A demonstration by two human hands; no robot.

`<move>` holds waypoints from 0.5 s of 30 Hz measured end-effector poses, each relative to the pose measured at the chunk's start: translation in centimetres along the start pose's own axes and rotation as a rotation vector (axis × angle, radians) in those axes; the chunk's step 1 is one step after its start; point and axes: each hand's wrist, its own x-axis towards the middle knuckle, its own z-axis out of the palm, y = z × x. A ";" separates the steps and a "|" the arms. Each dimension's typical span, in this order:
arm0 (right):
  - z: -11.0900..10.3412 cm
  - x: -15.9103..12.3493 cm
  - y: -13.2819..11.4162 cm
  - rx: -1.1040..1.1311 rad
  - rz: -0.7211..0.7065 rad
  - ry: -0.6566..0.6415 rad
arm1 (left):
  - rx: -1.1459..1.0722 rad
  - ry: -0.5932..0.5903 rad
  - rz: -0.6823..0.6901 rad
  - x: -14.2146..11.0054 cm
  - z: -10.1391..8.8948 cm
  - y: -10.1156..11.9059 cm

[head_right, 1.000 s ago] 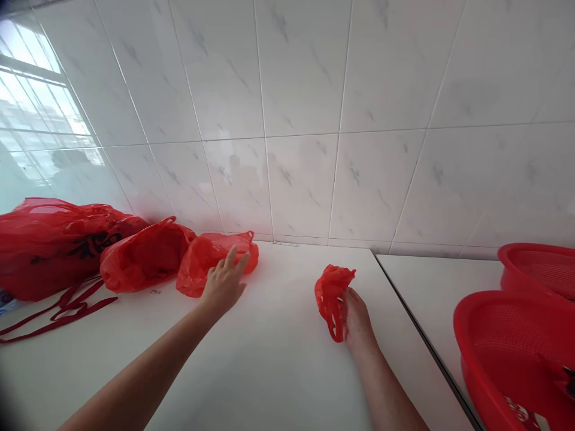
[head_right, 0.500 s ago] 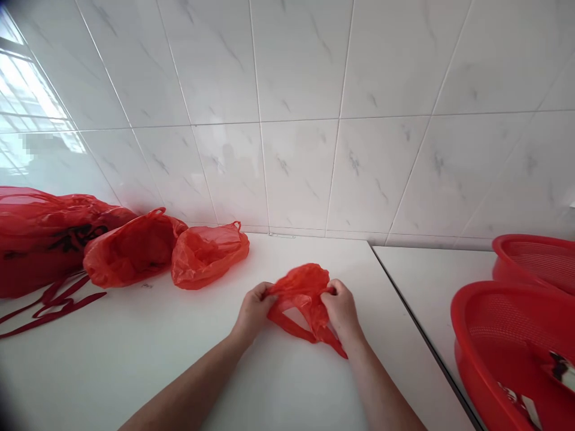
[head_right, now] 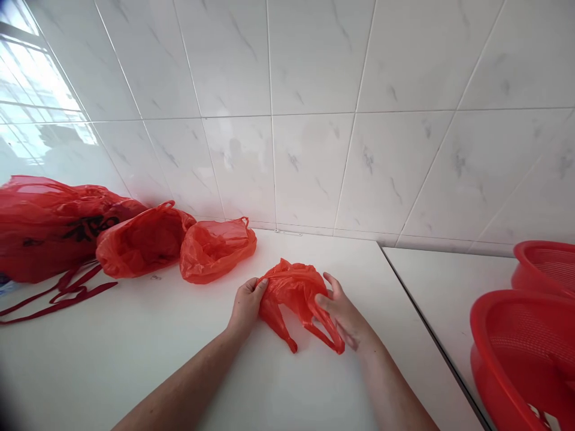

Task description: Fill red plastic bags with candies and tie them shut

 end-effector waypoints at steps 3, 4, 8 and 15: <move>0.4 0.5 0.5 -0.165 -0.027 0.116 | -0.001 -0.072 0.004 -0.3 0.1 0.1; 0.2 0.8 0.6 -0.233 -0.047 0.194 | 0.000 -0.089 0.007 -0.3 -0.1 0.2; -2.2 1.6 0.9 -0.424 -0.166 0.593 | 0.071 -0.057 0.027 0.6 -1.6 0.6; -2.7 1.9 1.1 -0.276 -0.159 0.511 | 0.530 0.178 0.565 -0.2 -1.5 1.3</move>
